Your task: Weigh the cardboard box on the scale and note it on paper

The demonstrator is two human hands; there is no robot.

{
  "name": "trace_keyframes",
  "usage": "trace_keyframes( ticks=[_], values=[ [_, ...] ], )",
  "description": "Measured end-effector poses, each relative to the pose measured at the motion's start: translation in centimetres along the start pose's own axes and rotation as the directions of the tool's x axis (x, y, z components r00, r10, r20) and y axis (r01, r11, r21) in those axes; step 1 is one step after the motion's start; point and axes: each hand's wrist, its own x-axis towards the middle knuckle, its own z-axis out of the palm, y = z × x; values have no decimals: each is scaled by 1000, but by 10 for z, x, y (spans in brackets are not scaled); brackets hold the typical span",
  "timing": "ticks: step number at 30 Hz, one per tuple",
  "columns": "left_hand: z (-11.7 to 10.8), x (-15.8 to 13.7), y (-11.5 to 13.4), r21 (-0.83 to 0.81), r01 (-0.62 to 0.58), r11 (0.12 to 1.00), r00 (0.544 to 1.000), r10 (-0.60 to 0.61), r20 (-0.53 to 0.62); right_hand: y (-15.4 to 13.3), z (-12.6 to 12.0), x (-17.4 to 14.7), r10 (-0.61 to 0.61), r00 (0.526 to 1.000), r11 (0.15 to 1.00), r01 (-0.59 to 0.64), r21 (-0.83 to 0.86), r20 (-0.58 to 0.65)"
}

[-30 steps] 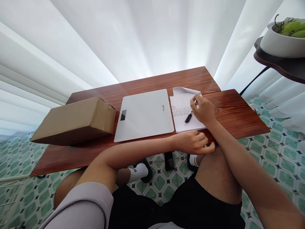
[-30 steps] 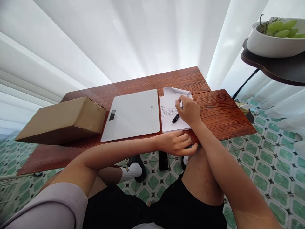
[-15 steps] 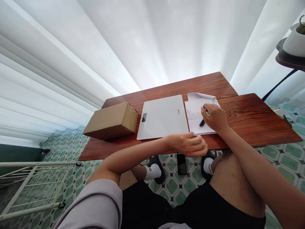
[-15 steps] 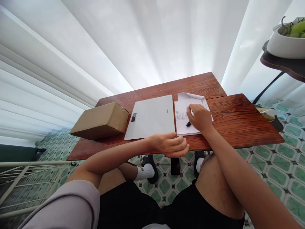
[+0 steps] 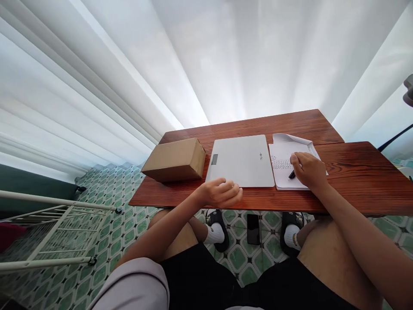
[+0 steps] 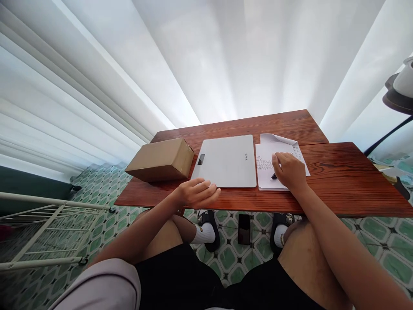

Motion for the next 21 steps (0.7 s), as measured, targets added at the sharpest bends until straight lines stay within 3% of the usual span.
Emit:
trace_keyframes(
  ticks=[5,10,17,21],
  values=[
    [-5,-38,0,62,220,973,975,-219,-29,1,3,-1,9,999,1000,-8,-26,46],
    [-3,-65,1,68,403,912,914,-399,-72,1,5,0,41,996,999,-39,-36,77],
    [-6,-86,-8,57,602,797,797,-595,-104,3,3,-1,49,995,997,-44,-60,83],
    [-8,-99,-13,61,739,671,670,-720,-181,2,2,-2,-19,998,997,23,-73,64]
  ],
)
